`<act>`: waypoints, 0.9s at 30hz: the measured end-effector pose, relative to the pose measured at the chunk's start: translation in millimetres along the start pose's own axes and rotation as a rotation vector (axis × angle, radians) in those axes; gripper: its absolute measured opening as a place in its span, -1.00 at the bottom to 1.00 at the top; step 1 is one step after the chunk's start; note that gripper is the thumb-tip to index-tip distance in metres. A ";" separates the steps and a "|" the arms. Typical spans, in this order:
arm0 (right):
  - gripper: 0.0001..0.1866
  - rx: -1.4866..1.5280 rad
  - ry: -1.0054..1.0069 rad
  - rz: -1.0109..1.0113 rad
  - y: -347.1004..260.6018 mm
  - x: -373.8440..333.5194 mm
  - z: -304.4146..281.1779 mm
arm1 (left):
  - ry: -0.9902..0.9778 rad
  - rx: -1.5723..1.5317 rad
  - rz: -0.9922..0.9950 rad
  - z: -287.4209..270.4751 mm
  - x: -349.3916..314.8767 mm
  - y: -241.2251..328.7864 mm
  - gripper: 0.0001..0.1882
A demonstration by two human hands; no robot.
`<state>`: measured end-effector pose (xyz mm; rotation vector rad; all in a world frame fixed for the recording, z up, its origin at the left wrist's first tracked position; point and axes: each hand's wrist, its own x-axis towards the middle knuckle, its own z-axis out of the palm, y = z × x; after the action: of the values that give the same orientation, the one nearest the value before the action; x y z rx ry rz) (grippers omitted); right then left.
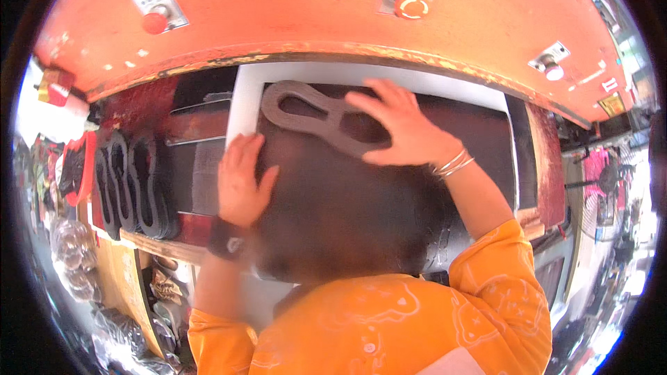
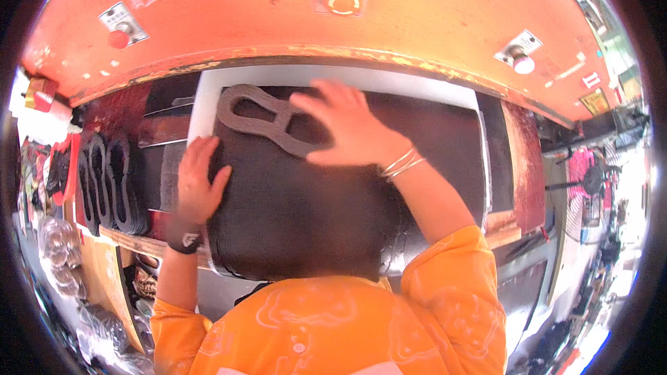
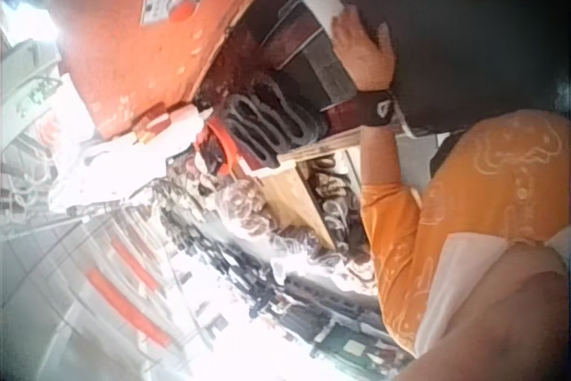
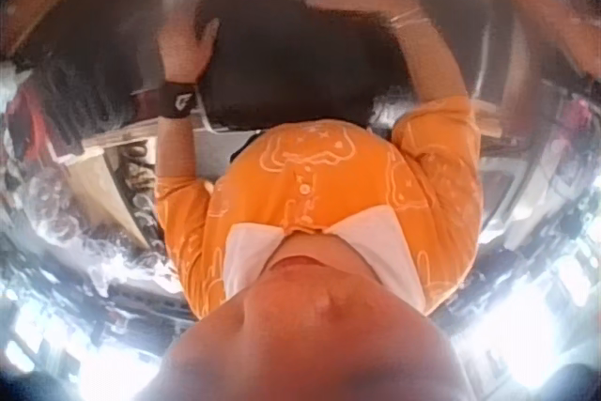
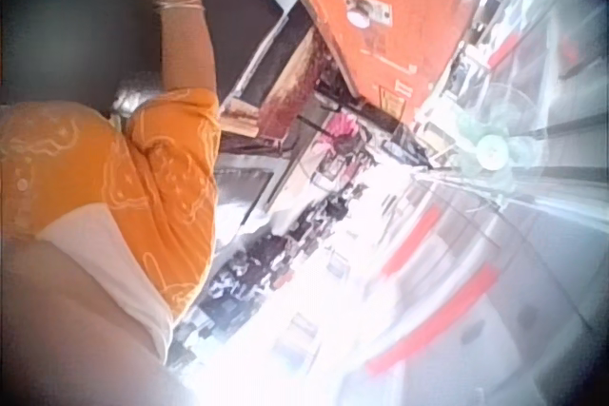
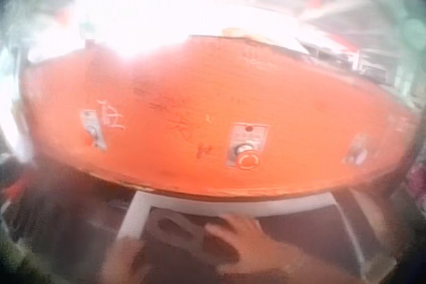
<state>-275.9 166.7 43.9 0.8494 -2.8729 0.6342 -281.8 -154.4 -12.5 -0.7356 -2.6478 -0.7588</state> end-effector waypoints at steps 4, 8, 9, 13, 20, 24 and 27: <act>-0.21 0.305 0.039 0.227 24.8 -48.1 -27.1 | -0.029 -0.099 0.071 7.5 37.5 -28.6 -0.21; -0.28 0.048 0.069 0.312 29.6 -80.7 -10.7 | -0.118 -0.158 0.097 25.7 73.6 -45.0 -0.08; -0.28 -0.022 0.099 0.324 29.8 -82.3 -2.7 | -0.119 -0.182 0.144 29.4 79.9 -45.8 -0.07; -0.46 -0.045 0.310 0.286 36.4 -73.3 19.8 | -0.116 -0.140 0.103 35.0 91.8 -42.4 -0.05; -0.51 -0.117 0.316 0.273 42.4 -61.9 18.0 | -0.102 -0.130 0.111 38.6 99.4 -46.0 -0.05; -0.51 -0.093 0.297 0.299 43.6 -61.9 11.5 | -0.107 -0.118 0.087 39.9 103.9 -48.9 -0.07; -0.60 -0.124 0.565 0.365 54.3 -83.0 -14.5 | -0.128 -0.353 -0.102 26.7 86.0 -44.9 -0.15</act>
<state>-235.5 255.7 21.6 0.0895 -2.5088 0.5962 -381.0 -138.5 -18.3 -0.7608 -2.7137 -1.2691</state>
